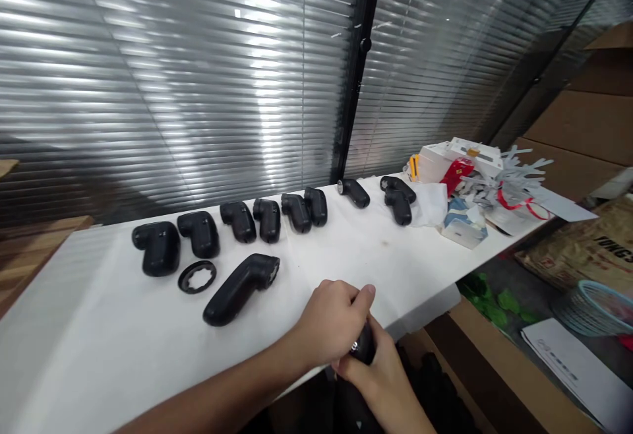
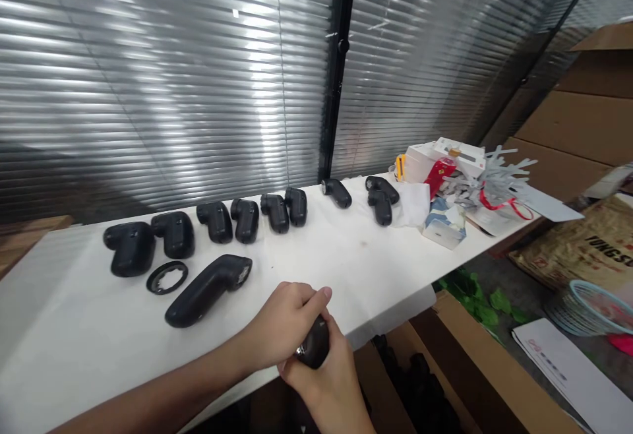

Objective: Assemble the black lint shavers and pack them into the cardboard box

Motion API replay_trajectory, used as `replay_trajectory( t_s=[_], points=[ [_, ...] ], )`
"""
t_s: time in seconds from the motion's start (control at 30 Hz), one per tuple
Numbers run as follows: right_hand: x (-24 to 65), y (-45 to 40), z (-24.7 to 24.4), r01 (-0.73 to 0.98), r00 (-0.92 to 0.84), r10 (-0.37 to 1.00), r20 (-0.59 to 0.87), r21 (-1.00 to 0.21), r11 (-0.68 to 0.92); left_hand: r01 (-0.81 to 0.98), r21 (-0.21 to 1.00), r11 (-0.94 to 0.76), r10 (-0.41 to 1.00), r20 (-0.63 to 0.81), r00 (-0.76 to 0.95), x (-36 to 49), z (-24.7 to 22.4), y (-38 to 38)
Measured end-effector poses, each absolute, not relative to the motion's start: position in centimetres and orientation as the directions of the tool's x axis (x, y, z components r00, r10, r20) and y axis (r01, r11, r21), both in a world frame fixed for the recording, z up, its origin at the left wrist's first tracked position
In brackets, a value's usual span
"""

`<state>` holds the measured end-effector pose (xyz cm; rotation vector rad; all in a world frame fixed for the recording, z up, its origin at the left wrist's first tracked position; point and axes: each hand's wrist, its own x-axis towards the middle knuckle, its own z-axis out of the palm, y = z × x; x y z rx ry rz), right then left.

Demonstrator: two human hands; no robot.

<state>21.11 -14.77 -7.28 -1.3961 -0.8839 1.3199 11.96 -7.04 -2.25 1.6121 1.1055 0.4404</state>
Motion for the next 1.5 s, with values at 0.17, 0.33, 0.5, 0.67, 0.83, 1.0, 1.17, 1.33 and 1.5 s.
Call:
replay_trajectory(
  t_s=[0.17,0.33,0.5,0.67,0.83,1.0,1.17,1.33,1.5],
  points=[
    [22.4,-14.4,-8.2,-0.41,0.069,0.92,-0.385,-0.852,-0.326,0.304,0.925,0.23,0.789,-0.36,0.498,13.4,-3.4,-6.1],
    [23.4,-14.6,-8.4,-0.526,0.16,0.9,-0.407,-0.806,-0.271,0.105,0.907,0.407,0.705,-0.385,0.595,13.6,-4.0,-7.2],
    [23.8,-14.2,-8.7,-0.446,0.24,0.904,-0.353,-0.868,-0.22,-0.016,0.816,0.578,0.617,-0.424,0.663,13.5,-4.9,-7.9],
    [24.5,-14.1,-9.1,-0.162,0.328,0.93,-0.167,-0.98,-0.118,-0.139,0.796,0.589,0.666,-0.381,0.642,14.0,-5.0,-8.1],
    [25.1,-12.6,-9.7,0.087,0.491,0.87,-0.05,-0.991,-0.106,-0.141,0.861,0.49,0.765,-0.347,0.543,14.8,-5.7,-6.6],
    [26.7,-9.4,-9.1,0.011,0.489,0.872,-0.004,-1.0,-0.011,-0.091,0.965,0.246,0.874,-0.181,0.451,15.6,-7.6,-4.4],
    [26.9,-5.5,-8.7,-0.199,0.388,0.919,-0.071,-0.98,0.008,-0.108,0.989,0.1,0.895,-0.041,0.444,16.7,-8.7,-3.5],
    [26.3,-3.7,-9.4,-0.261,0.419,0.904,-0.086,-0.965,0.029,-0.107,0.99,0.096,0.907,-0.042,0.418,17.3,-9.5,-2.5],
    [25.8,-3.4,-9.4,-0.331,0.435,0.896,-0.087,-0.941,0.07,-0.099,0.987,0.127,0.914,-0.078,0.398,17.3,-9.6,-2.1]
  ],
)
